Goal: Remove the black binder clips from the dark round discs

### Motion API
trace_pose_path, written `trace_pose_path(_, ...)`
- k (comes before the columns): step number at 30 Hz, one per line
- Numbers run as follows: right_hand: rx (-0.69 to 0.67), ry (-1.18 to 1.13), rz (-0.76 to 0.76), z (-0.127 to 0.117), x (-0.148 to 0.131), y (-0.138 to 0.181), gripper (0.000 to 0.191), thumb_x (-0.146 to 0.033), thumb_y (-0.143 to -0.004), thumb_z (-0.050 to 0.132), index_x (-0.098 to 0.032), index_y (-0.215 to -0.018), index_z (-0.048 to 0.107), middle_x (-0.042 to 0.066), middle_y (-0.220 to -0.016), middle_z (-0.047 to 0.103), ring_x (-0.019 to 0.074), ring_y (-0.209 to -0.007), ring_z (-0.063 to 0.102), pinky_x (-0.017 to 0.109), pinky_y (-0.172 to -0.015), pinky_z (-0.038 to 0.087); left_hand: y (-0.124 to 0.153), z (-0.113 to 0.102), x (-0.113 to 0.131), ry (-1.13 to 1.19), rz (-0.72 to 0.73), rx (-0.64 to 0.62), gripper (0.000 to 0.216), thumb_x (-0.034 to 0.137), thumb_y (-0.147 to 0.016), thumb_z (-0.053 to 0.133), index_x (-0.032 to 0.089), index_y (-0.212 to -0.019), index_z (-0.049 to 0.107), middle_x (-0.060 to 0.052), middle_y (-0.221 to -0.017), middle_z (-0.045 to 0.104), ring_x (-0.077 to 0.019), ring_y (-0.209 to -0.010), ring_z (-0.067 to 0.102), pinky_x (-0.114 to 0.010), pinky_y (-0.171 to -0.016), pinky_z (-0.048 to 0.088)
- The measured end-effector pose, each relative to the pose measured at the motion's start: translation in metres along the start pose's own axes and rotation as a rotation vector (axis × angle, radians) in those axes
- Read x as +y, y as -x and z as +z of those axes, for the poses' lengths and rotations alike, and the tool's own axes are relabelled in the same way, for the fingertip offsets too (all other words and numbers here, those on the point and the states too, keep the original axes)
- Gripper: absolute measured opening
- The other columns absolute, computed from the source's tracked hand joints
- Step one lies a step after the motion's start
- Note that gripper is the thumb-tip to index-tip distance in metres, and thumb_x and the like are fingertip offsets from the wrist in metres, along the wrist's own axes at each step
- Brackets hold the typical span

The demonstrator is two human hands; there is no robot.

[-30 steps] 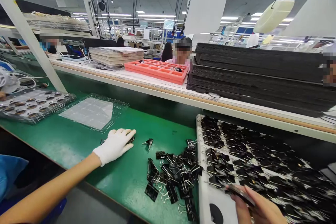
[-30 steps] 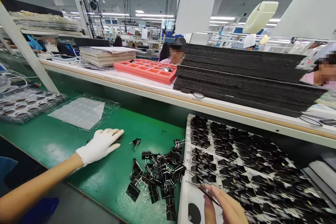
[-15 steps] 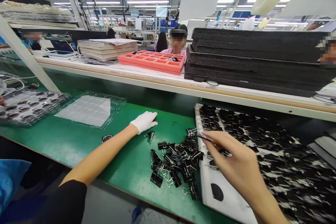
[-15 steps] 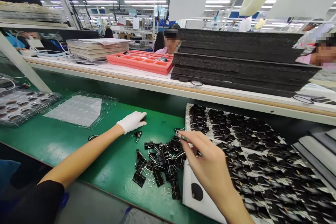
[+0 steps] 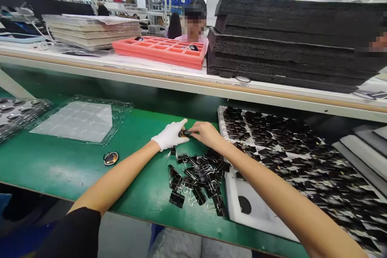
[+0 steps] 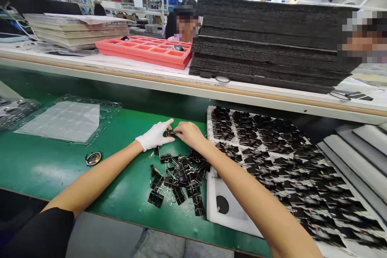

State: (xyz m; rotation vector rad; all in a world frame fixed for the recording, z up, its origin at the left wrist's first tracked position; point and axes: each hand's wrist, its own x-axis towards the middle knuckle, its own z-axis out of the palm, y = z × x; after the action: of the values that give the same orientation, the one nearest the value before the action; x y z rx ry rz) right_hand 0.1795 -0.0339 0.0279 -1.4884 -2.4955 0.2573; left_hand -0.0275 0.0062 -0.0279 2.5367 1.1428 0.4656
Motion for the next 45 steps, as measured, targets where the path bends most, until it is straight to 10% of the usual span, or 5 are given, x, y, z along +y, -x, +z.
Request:
trace_pose_path(10,-0.197,0.364,-0.192,0.015,-0.006,0.007,0.045,-0.002,-0.098,0.046,-0.013,-0.137,0.065,0.018,-0.133,0.063,0.0272,-0.115,0.062,0.036,-0.089,0.054,-0.003,0.001,0.0,-0.024,0.049,-0.007,0.072,0.048,-0.092,0.065,0.015,-0.152,0.041,-0.012,-0.119,0.072,-0.0308,-0.112,0.067,-0.039,-0.09,0.05)
trace_pose_path(21,-0.35,0.125,0.175,-0.002,-0.102,0.003,0.065,-0.075,-0.094,0.055,-0.013,-0.09,0.077,0.018,-0.092,0.075,0.0345,-0.092,0.072,0.043,-0.082,0.053,-0.005,-0.005,0.011,-0.127,-0.02,-0.055,0.069,0.029,-0.09,0.061,0.014,-0.154,0.04,-0.013,-0.124,0.073,-0.0296,-0.11,0.069,-0.037,-0.091,0.051)
trace_pose_path(25,-0.4,0.09,0.239,0.011,-0.12,-0.003,0.049,-0.057,-0.092,0.064,-0.012,-0.107,0.075,0.019,-0.11,0.075,0.0362,-0.106,0.07,0.043,-0.088,0.053,-0.006,-0.005,0.005,-0.158,-0.061,-0.057,0.07,0.042,-0.091,0.064,0.016,-0.153,0.041,-0.012,-0.119,0.075,-0.03,-0.107,0.071,-0.036,-0.087,0.053)
trace_pose_path(33,-0.123,-0.213,0.342,-0.027,-0.045,0.02,0.018,-0.031,-0.093,0.056,-0.017,-0.096,0.067,0.007,-0.091,0.073,0.0206,-0.076,0.065,0.029,-0.066,0.045,0.0,-0.008,0.003,-0.115,0.042,-0.001,0.068,0.037,-0.09,0.06,0.018,-0.153,0.043,-0.009,-0.123,0.074,-0.0303,-0.111,0.068,-0.038,-0.091,0.051)
trace_pose_path(45,-0.508,-0.278,0.458,-0.013,0.025,-0.027,0.014,-0.03,-0.09,0.068,-0.017,-0.087,0.071,0.005,-0.081,0.069,0.0195,-0.078,0.064,0.027,-0.067,0.047,0.003,-0.007,0.003,-0.094,0.029,0.016,0.068,0.042,-0.088,0.06,0.017,-0.151,0.047,-0.008,-0.123,0.074,-0.0317,-0.11,0.066,-0.042,-0.09,0.052)
